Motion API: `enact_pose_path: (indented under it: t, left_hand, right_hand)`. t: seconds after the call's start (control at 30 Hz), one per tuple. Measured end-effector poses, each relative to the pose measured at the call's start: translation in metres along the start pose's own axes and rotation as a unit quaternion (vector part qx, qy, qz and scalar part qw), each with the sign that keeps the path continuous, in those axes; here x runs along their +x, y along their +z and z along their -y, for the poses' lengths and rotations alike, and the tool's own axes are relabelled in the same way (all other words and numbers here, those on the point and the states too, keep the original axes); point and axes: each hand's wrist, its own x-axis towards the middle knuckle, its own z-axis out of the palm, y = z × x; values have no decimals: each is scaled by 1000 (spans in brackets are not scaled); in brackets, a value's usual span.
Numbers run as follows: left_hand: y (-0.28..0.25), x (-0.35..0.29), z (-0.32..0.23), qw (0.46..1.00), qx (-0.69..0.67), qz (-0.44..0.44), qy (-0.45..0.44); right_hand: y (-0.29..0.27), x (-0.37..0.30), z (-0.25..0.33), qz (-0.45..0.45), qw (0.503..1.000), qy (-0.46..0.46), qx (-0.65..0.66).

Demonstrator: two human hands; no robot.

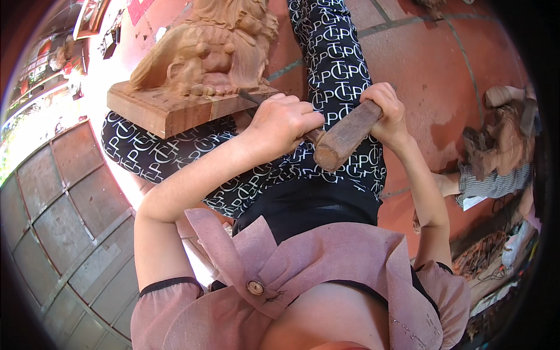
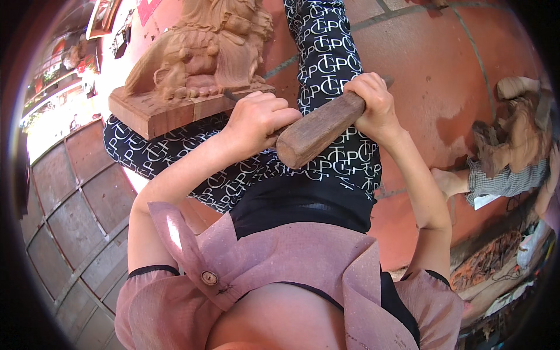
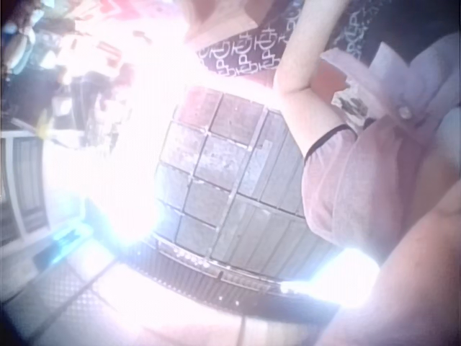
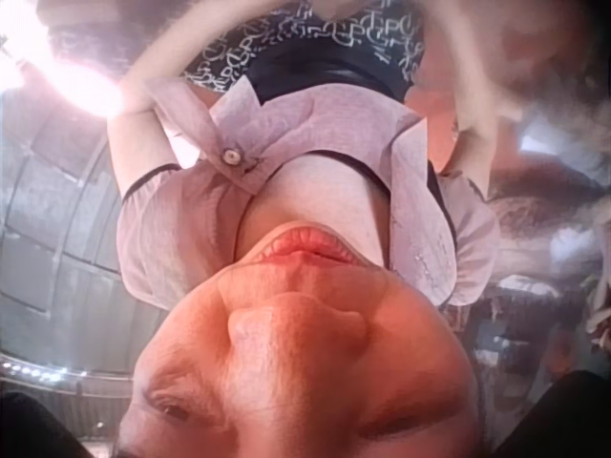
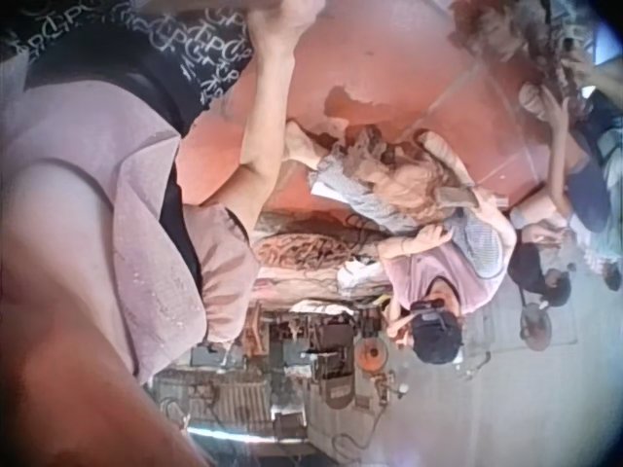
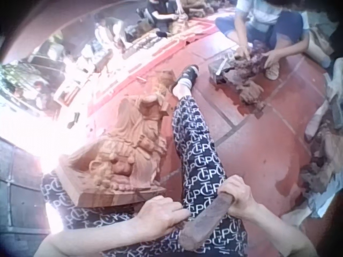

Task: The person carves a wooden block using a chisel and mallet. They hold the chisel in one hand and strike it with the mallet to shape the wood, occasionally adjusting the block's position.

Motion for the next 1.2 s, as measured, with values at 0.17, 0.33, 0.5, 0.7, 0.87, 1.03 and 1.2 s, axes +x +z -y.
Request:
enact_pose_path:
  t: [0.17,0.33,0.5,0.7,0.87,1.03,1.2]
  left_hand:
    - [2,-2,5,1000,16,-24,1]
    - [3,-4,5,999,26,-39,2]
    - [2,-4,5,998,37,-50,-7]
    - [11,1,12,997,58,-47,-13]
    - [12,0,12,997,74,-27,-13]
    - [14,-2,15,996,86,-4,-8]
    - [3,-2,12,997,44,54,-14]
  right_hand:
    - [1,-1,-1,13,1000,-16,-12]
    - [1,3,6,11,1000,-18,-1]
    - [0,4,-3,7,997,-65,42]
    - [-11,17,-15,43,992,-96,-76]
    - [-11,23,-18,57,995,-77,-40]
    - [-12,24,-17,79,991,-89,-53]
    - [-6,25,-22,64,992,-97,-38]
